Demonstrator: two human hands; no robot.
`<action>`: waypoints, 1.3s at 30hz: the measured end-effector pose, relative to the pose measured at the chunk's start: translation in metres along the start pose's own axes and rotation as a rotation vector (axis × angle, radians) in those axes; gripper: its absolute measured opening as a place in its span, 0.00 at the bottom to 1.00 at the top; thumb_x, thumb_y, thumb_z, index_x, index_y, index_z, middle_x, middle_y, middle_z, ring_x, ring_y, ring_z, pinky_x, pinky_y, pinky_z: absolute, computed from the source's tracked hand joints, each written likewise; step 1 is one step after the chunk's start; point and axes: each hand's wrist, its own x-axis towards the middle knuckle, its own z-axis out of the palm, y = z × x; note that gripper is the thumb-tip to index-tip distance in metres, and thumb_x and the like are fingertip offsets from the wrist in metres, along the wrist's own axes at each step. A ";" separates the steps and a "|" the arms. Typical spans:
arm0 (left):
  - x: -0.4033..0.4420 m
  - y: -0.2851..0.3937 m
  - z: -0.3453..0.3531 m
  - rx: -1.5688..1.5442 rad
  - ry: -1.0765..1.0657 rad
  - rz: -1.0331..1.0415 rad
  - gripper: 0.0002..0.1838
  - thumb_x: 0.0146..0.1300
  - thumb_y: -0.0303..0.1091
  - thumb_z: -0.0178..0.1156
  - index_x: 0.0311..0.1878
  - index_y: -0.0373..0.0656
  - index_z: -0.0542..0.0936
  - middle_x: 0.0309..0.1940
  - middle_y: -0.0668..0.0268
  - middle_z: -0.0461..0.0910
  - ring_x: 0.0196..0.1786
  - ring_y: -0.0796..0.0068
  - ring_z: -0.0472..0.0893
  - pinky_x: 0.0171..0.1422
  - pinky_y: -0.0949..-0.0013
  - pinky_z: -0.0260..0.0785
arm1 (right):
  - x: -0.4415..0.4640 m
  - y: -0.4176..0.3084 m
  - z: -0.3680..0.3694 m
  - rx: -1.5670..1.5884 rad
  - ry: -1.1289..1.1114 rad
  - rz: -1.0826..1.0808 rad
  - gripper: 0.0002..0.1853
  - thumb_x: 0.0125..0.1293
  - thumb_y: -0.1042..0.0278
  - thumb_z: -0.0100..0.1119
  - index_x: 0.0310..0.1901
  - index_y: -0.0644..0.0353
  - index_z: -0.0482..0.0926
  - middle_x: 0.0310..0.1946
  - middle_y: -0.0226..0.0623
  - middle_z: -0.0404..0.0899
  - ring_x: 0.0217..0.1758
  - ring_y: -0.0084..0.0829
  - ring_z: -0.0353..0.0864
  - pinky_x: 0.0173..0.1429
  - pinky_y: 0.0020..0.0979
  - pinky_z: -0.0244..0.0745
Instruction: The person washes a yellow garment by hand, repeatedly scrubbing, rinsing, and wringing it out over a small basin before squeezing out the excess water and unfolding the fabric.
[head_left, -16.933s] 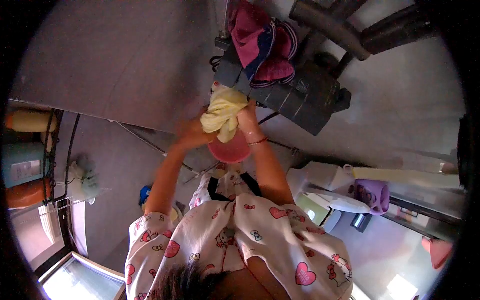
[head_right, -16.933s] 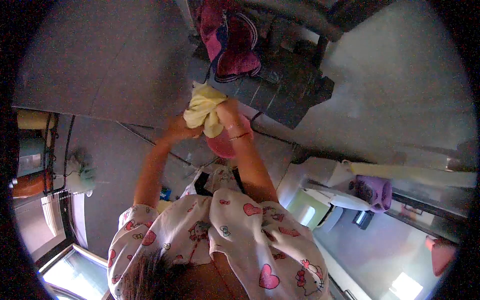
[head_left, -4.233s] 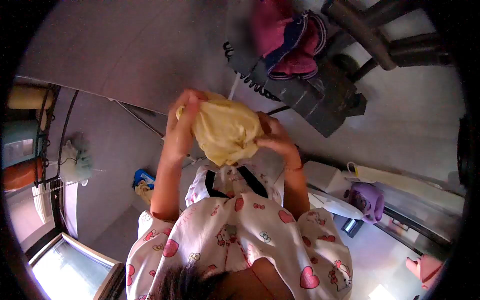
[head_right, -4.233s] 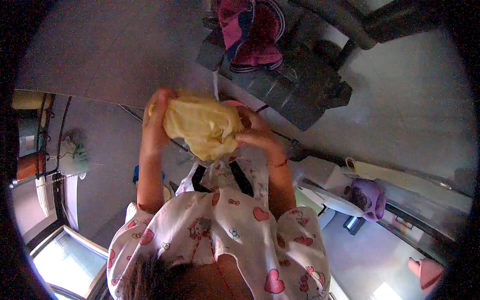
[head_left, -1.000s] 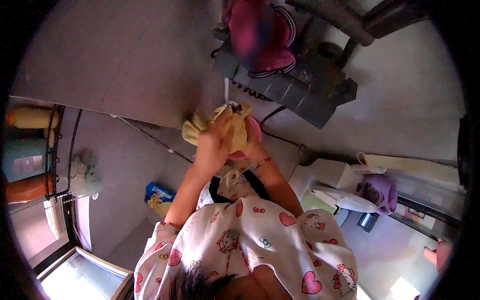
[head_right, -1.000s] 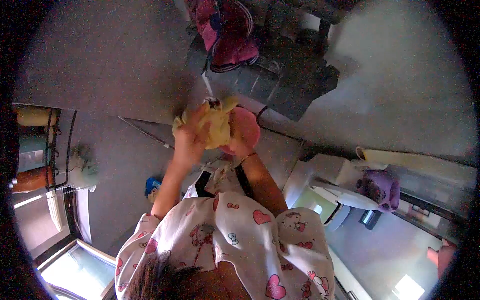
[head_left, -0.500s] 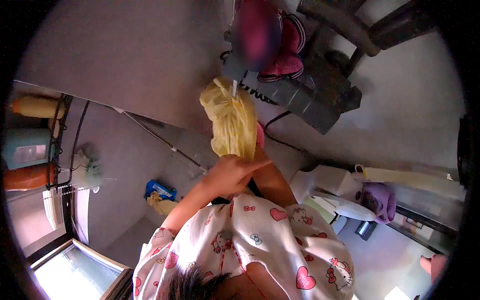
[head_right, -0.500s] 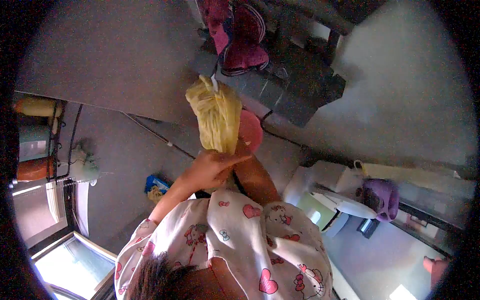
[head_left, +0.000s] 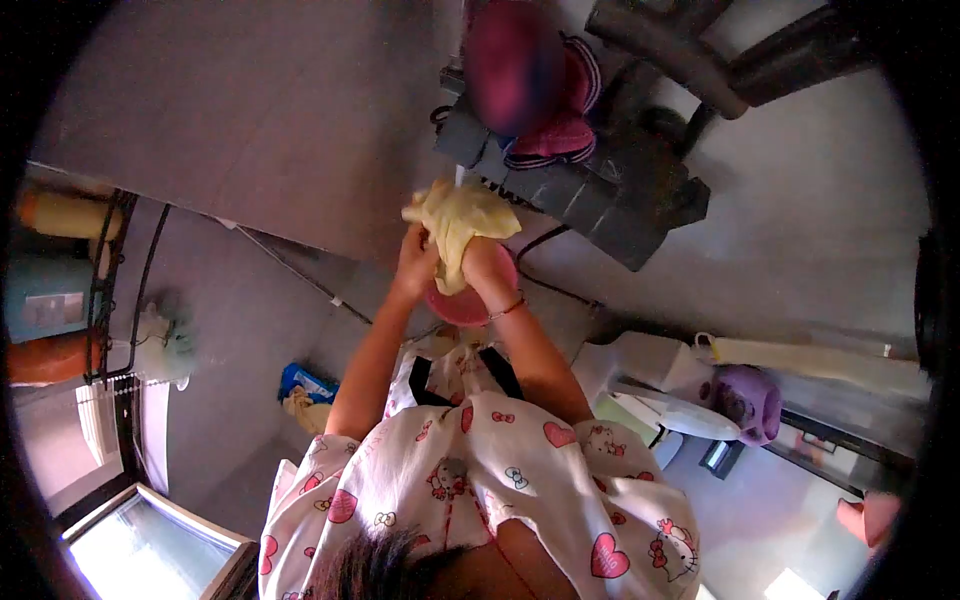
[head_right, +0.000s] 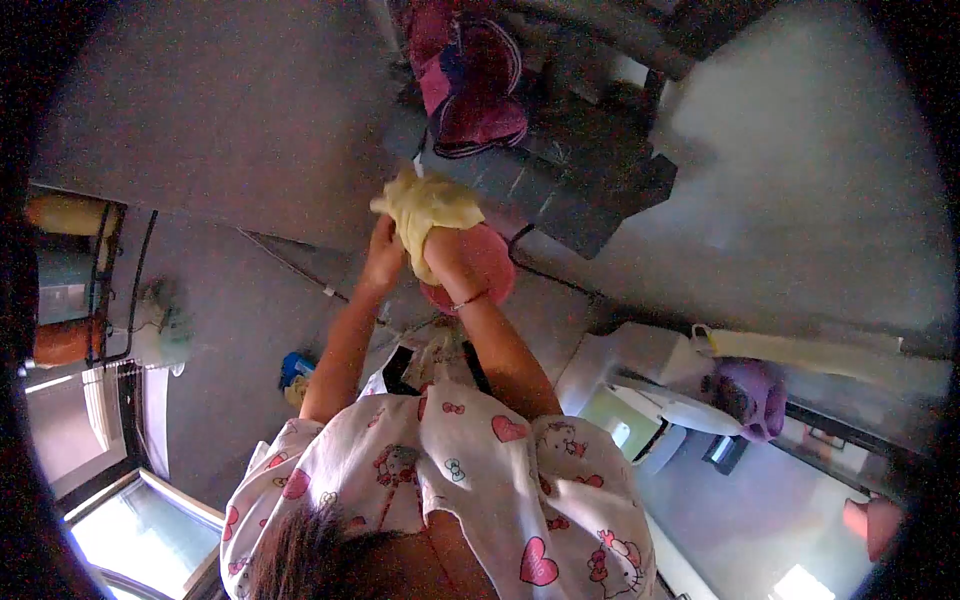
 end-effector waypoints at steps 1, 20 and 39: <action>-0.001 -0.007 -0.004 -0.004 -0.007 0.001 0.22 0.56 0.34 0.54 0.53 0.36 0.64 0.47 0.61 0.70 0.47 0.74 0.69 0.53 0.70 0.61 | -0.001 0.006 0.002 -0.004 0.007 0.002 0.24 0.61 0.60 0.47 0.58 0.58 0.60 0.57 0.39 0.61 0.60 0.33 0.60 0.61 0.32 0.57; 0.024 -0.027 -0.001 -1.028 0.007 -0.285 0.22 0.61 0.44 0.37 0.50 0.39 0.68 0.47 0.56 0.72 0.50 0.58 0.72 0.56 0.58 0.65 | 0.001 0.007 -0.055 -0.475 -0.033 -0.171 0.17 0.54 0.56 0.51 0.38 0.60 0.75 0.36 0.43 0.77 0.41 0.38 0.76 0.45 0.32 0.69; 0.021 0.040 -0.005 -0.373 0.080 -0.160 0.26 0.61 0.47 0.46 0.56 0.38 0.62 0.45 0.60 0.73 0.47 0.66 0.74 0.50 0.67 0.67 | -0.014 0.064 0.029 1.377 0.335 0.187 0.22 0.64 0.55 0.40 0.55 0.61 0.63 0.51 0.37 0.68 0.52 0.35 0.70 0.55 0.37 0.67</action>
